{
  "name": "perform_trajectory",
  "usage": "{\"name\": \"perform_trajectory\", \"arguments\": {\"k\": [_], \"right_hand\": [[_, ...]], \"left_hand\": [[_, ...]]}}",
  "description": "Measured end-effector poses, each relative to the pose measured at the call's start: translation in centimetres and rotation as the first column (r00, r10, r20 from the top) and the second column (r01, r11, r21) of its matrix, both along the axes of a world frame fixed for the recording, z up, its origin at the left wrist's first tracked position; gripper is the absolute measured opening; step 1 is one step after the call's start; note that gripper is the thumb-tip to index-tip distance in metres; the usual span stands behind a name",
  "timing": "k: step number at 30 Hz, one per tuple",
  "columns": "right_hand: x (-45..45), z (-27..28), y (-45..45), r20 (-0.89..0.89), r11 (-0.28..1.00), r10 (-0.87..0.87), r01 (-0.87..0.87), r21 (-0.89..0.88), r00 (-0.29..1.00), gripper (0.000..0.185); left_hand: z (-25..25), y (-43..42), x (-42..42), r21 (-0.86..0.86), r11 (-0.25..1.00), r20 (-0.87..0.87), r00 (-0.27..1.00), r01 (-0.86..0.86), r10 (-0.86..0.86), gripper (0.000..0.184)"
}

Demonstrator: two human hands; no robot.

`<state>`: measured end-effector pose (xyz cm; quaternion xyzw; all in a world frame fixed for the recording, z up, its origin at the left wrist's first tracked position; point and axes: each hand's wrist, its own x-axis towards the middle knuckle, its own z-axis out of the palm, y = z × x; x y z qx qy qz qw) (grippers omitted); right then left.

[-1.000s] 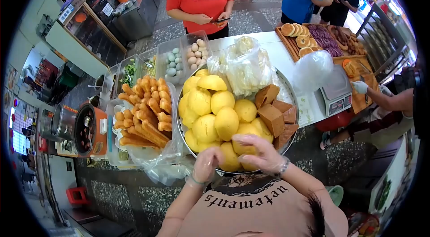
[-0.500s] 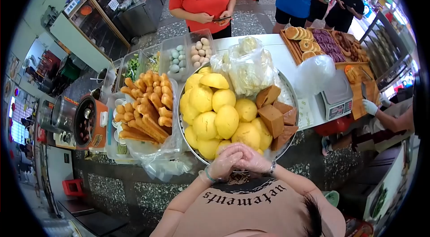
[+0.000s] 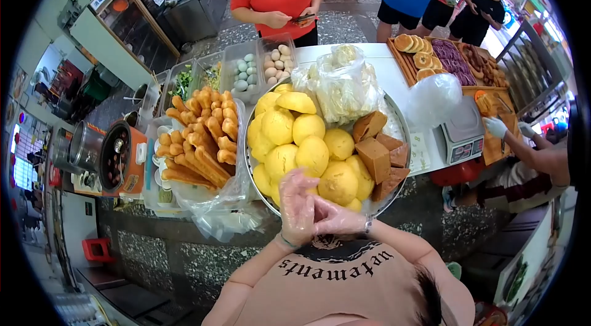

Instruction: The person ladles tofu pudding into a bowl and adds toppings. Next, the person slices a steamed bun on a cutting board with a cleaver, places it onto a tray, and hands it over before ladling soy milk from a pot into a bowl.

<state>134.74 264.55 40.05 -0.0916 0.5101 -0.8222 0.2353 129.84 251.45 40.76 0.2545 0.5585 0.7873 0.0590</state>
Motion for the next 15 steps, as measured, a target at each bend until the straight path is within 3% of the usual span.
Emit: {"name": "perform_trajectory", "arguments": {"k": [1,3,4,8,10,13,14,15], "right_hand": [[0.2,0.5,0.0,0.003,1.000,0.003,-0.003,0.000,1.000,0.071],[-0.1,3.5,-0.3,0.005,0.960,0.240,-0.238,0.151,0.971,0.065],[-0.3,2.3,-0.6,-0.023,0.924,0.290,-0.273,0.268,0.957,0.049],[0.0,1.3,-0.9,-0.062,0.881,0.332,-0.286,0.376,0.941,0.030],[-0.2,1.5,-0.7,-0.093,0.780,0.368,-0.253,0.573,0.925,0.025],[-1.6,2.3,0.5,-0.250,0.603,0.271,0.038,0.796,0.929,0.025],[-2.5,2.8,1.3,-0.414,0.614,0.142,0.248,0.750,0.899,0.023],[-3.4,0.6,2.3,-0.672,0.490,0.118,0.546,0.680,0.731,0.024]], "left_hand": [[0.1,-0.1,-0.3,-0.039,0.996,-0.114,0.991,-0.081,0.076,0.055],[0.9,0.3,-0.6,0.021,0.992,-0.143,0.982,-0.124,0.126,0.056],[1.0,0.2,-0.6,0.007,0.991,-0.195,0.972,-0.131,0.130,0.057],[0.8,-0.5,-0.5,-0.049,0.989,-0.240,0.963,-0.140,0.124,0.058],[0.2,-0.8,-0.7,-0.051,0.985,-0.195,0.969,-0.166,0.153,0.057],[-0.2,-1.4,-1.1,-0.104,0.968,-0.135,0.967,-0.229,0.215,0.052],[-0.5,-1.6,-1.3,-0.074,0.962,-0.122,0.960,-0.264,0.254,0.050],[-0.9,-1.8,-1.2,-0.047,0.953,-0.101,0.951,-0.298,0.292,0.049]]}}
